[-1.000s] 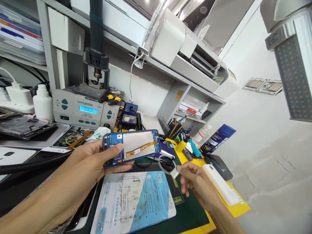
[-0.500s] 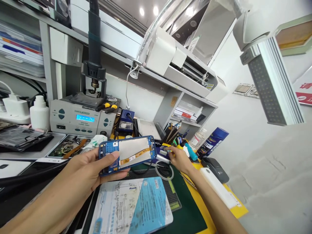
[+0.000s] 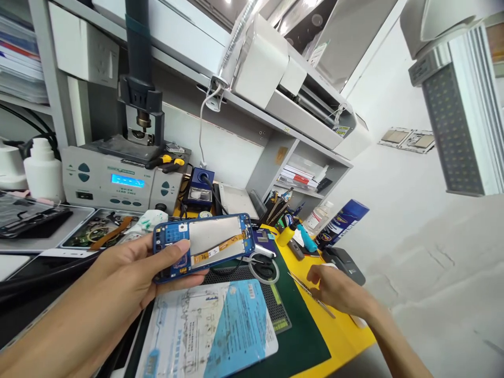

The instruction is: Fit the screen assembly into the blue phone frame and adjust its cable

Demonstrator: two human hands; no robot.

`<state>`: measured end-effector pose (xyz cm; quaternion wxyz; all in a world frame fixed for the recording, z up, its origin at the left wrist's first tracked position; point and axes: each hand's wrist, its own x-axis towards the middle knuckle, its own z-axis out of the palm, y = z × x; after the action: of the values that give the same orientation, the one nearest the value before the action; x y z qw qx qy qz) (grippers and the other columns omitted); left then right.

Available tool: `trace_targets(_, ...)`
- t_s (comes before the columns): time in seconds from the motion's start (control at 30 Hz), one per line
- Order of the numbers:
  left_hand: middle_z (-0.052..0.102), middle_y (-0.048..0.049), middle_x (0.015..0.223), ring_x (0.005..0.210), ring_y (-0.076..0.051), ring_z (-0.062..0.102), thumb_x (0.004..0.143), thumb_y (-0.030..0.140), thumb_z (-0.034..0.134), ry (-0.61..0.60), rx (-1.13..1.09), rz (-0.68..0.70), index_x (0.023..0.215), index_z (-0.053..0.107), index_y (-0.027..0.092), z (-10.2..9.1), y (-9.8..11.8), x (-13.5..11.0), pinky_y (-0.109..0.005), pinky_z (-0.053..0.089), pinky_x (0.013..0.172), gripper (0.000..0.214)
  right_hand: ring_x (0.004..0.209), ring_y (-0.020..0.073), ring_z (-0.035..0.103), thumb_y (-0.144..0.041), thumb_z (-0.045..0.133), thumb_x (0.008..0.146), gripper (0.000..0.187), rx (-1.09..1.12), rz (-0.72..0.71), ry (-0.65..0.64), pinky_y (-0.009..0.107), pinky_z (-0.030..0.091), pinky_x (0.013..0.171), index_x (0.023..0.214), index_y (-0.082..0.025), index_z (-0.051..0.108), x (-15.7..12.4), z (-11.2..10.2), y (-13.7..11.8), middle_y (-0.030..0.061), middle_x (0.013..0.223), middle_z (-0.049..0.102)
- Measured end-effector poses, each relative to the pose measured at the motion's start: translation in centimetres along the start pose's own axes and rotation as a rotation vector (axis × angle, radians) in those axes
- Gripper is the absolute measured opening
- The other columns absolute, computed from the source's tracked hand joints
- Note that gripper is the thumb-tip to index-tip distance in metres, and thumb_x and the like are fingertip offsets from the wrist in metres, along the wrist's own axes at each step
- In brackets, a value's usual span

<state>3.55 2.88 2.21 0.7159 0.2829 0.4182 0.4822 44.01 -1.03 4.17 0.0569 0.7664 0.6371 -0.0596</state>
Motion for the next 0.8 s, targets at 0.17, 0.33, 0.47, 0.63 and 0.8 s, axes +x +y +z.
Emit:
trace_targets(0.17,0.076,-0.0026,0.142,0.125,-0.029,0.075,0.088,0.037,0.087,-0.027,0.009,0.043,0.115,0.078,0.024,0.6,0.4,-0.5,-0.036,0.072,0.091,0.031,0.071,0.0163,0.057,-0.031,0.078,0.093,0.025,0.146,-0.074,0.101,0.033,0.051,0.07,0.077,-0.023,0.062,-0.3,2.0,-0.9,-0.0025,0.075,0.062)
trace_targets(0.33,0.081,-0.0081,0.128,0.112,-0.028,0.08,0.098,0.023,0.074,-0.033,0.024,0.081,0.106,0.079,0.018,1.1,0.5,-0.5,-0.037,0.073,0.091,0.011,0.065,0.0209,0.056,-0.038,0.07,0.09,0.013,0.54,-0.15,0.16,0.036,0.045,0.058,0.088,-0.027,0.064,-1.4,0.5,-2.0,0.002,0.074,0.065)
trace_targets(0.47,0.081,-0.0096,0.129,0.112,-0.028,0.08,0.098,0.029,0.075,-0.063,0.069,0.096,0.116,0.078,0.019,0.9,0.3,-0.3,-0.038,0.071,0.094,0.021,0.053,0.0172,0.051,-0.051,0.071,0.095,0.033,1.06,-0.171,0.144,0.031,0.041,0.049,0.118,-0.029,0.065,-3.3,-1.9,-3.9,-0.0016,0.068,0.06)
trace_targets(0.63,0.079,-0.009,0.133,0.118,-0.03,0.077,0.096,0.036,0.078,-0.103,0.085,0.127,0.121,0.077,0.021,0.6,0.1,-0.4,-0.039,0.071,0.095,0.029,0.049,0.0205,0.062,-0.046,0.086,0.078,0.019,1.629,-0.267,-0.13,0.027,0.039,0.038,0.081,-0.029,0.078,-2.9,-4.0,-7.1,0.0038,0.057,0.064)
trace_targets(0.8,0.078,-0.0097,0.135,0.119,-0.031,0.077,0.097,0.034,0.076,-0.09,0.069,0.122,0.126,0.076,0.019,0.8,0.2,-0.4,-0.041,0.07,0.096,0.032,0.08,0.031,0.083,-0.051,0.101,0.057,0.039,1.747,-0.313,-0.198,0.028,0.055,0.05,0.09,-0.035,0.085,-1.3,-4.9,-11.4,0.007,0.087,0.084)
